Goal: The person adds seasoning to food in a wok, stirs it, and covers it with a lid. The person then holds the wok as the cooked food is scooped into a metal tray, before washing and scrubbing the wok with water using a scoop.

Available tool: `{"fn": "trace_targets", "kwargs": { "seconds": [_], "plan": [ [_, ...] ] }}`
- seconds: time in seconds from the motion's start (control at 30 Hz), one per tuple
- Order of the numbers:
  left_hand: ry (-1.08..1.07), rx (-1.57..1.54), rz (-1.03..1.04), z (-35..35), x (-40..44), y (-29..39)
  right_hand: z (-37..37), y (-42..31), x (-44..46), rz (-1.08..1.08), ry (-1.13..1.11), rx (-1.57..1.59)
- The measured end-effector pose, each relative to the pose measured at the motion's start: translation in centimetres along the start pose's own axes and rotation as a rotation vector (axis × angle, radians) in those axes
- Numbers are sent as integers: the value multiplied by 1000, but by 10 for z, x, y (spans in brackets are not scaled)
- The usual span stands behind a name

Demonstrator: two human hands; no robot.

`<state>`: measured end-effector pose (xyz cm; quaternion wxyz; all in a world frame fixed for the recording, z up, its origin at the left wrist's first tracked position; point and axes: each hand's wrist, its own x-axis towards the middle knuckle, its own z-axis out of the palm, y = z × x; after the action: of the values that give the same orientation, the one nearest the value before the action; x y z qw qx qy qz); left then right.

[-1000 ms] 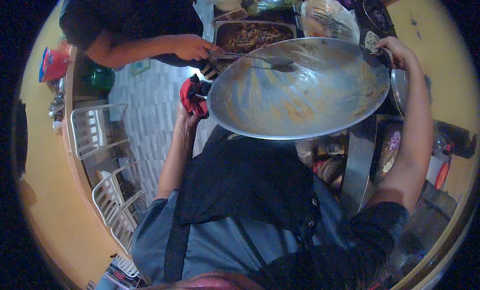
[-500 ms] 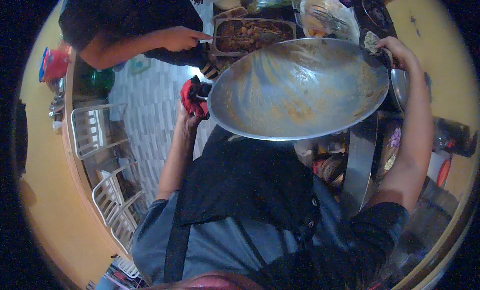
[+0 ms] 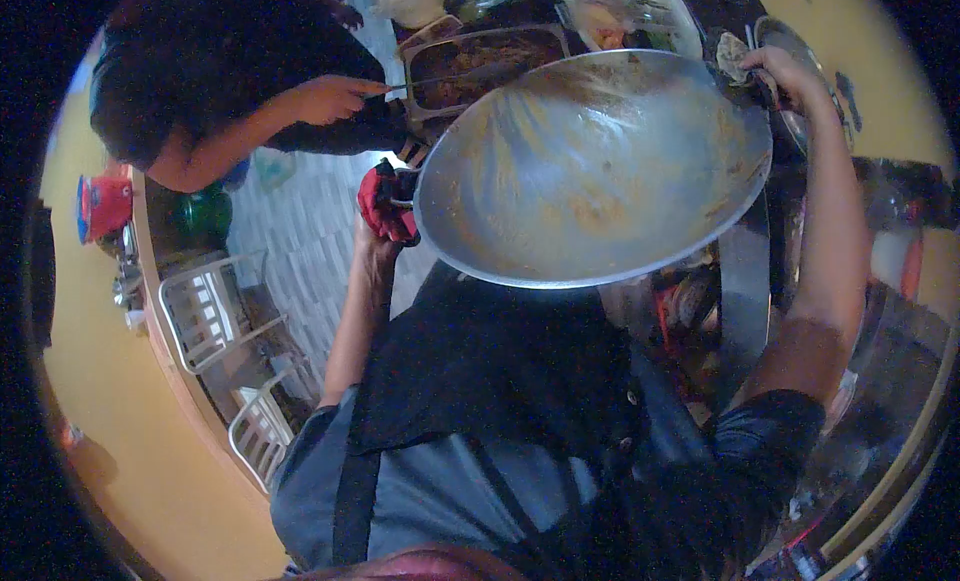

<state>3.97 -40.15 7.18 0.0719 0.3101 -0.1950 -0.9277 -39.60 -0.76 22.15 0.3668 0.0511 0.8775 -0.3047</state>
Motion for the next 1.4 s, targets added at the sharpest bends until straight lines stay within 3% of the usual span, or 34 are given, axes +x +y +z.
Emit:
{"fn": "trace_targets", "kwargs": {
  "seconds": [0.1,0.23,0.33,0.37,0.43,0.5,0.53,0.57,0.63,0.8,0.9,1.0,1.1,1.17,1.23,1.3,1.37,1.4],
  "plan": [
    [139,7,58,-5,4,2,14,9,-23,-147,134,0],
    [-72,58,-107,-22,18,12,21,27,-45,-90,103,5],
    [101,102,-43,-26,17,10,29,50,-59,-54,80,130],
    [19,649,25,-44,22,11,34,64,-68,-7,104,254],
    [-91,1203,105,-44,28,11,43,95,-85,37,140,391],
    [-10,484,-160,-31,35,3,55,122,-106,-25,188,551],
    [21,341,-205,-50,54,-8,66,127,-126,-17,266,593],
    [93,365,-142,-29,52,-15,78,130,-144,-12,343,634],
    [-27,501,-186,-31,65,-29,87,162,-158,-139,521,651],
    [13,590,-286,8,66,-53,77,237,-214,-122,569,569],
    [-80,612,-269,-6,82,-75,89,264,-247,-43,569,638],
    [-405,871,57,-37,111,-97,96,284,-269,54,545,733],
    [-324,990,-209,-20,105,-93,113,305,-272,20,561,786],
    [-184,655,-316,6,82,-92,124,318,-266,-15,565,835],
    [-124,669,-307,14,76,-95,126,316,-263,-35,553,857],
    [-15,754,-253,22,66,-94,138,303,-269,32,591,955],
    [-27,830,-243,-52,111,-116,149,278,-284,37,661,900],
    [-304,1135,28,-74,123,-119,148,280,-289,42,642,849]
  ]
}}
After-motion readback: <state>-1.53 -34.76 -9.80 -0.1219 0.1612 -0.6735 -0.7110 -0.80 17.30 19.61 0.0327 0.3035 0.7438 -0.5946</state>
